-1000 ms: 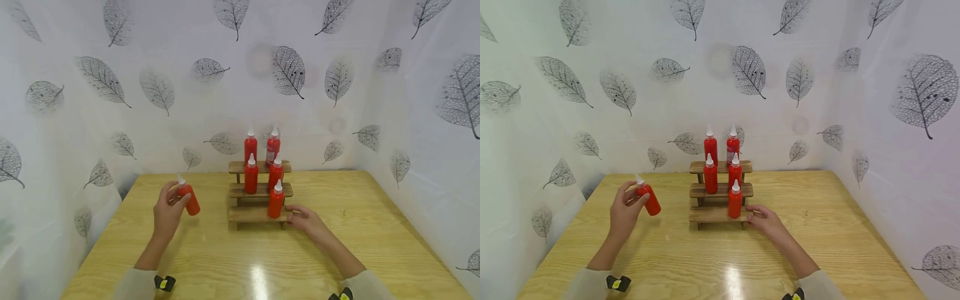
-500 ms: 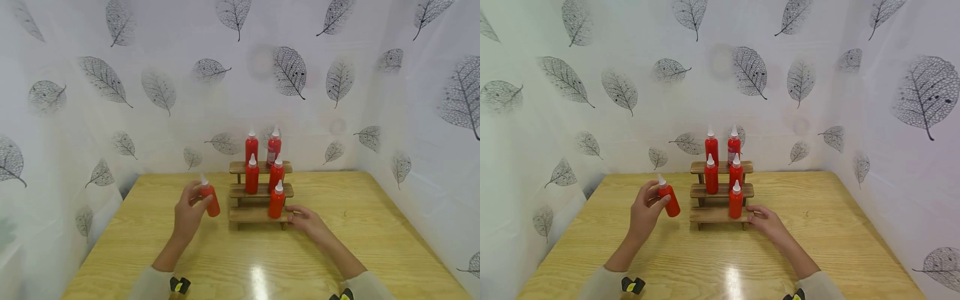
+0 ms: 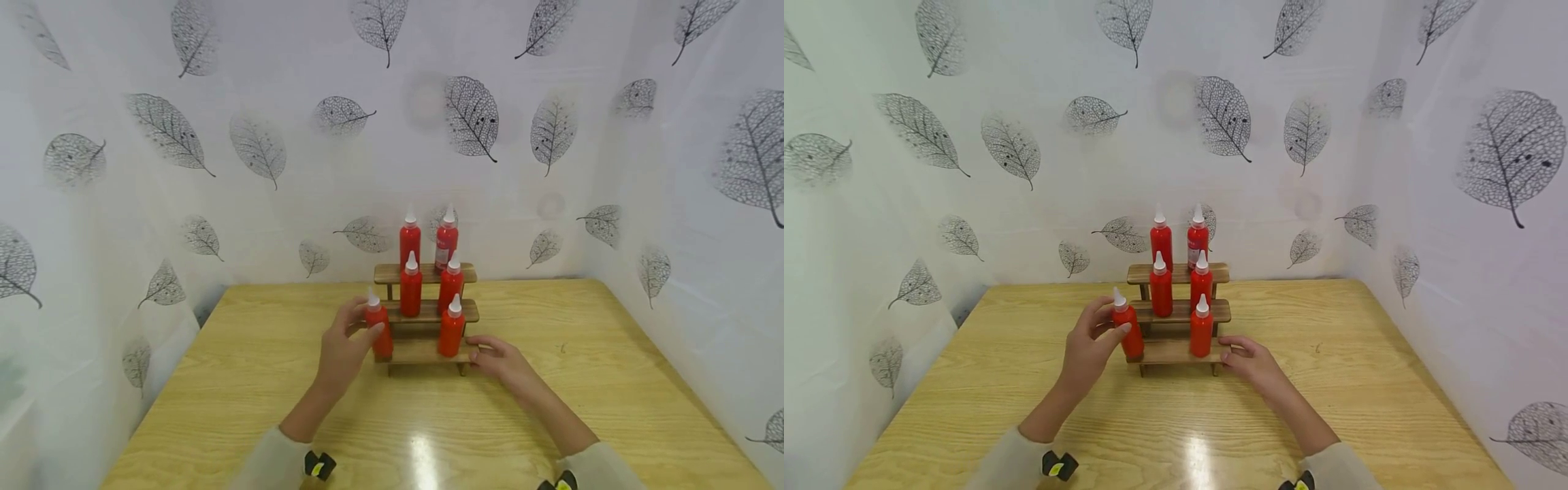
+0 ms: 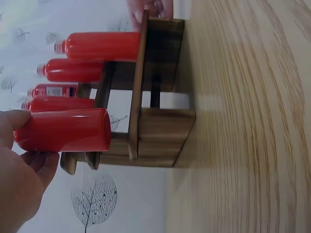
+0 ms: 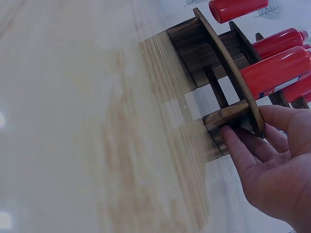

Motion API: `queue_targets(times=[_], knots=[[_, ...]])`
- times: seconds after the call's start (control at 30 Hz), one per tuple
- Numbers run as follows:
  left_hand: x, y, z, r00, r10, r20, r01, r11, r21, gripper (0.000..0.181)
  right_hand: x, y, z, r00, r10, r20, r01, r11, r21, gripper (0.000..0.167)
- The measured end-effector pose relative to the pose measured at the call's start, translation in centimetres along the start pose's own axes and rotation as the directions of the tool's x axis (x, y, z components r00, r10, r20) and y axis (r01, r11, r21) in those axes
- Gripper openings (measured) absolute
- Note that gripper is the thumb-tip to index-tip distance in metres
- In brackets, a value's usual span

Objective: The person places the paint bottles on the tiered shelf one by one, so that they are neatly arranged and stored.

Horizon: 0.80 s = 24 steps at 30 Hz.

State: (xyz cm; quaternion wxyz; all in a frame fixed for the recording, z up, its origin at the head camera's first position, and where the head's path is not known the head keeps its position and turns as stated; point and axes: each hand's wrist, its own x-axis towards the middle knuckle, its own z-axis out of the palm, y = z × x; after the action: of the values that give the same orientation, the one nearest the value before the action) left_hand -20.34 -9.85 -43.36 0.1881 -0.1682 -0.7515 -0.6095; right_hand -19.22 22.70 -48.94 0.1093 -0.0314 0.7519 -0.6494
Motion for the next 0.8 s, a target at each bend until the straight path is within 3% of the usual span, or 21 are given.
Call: queue_targets(times=[0.17, 0.5, 0.8], knots=[[-0.1, 0.0, 1.3, 0.998, 0.042, 0.044, -0.042, 0.999, 0.003, 0.047, -0.1, 0.1, 0.1, 1.0, 0.004, 0.004, -0.004, 1.0, 0.015, 0.051], [-0.4, 0.0, 3.1, 0.994, 0.008, 0.11, -0.006, 1.0, -0.018, 0.046, -0.3, -0.2, 0.2, 1.0, 0.014, -0.001, -0.014, 1.0, 0.01, 0.052], [-0.4, -0.2, 4.0, 0.992, 0.006, 0.13, -0.013, 0.999, 0.051, 0.047, -0.2, -0.1, 0.3, 1.0, 0.013, -0.004, -0.013, 1.0, 0.011, 0.052]])
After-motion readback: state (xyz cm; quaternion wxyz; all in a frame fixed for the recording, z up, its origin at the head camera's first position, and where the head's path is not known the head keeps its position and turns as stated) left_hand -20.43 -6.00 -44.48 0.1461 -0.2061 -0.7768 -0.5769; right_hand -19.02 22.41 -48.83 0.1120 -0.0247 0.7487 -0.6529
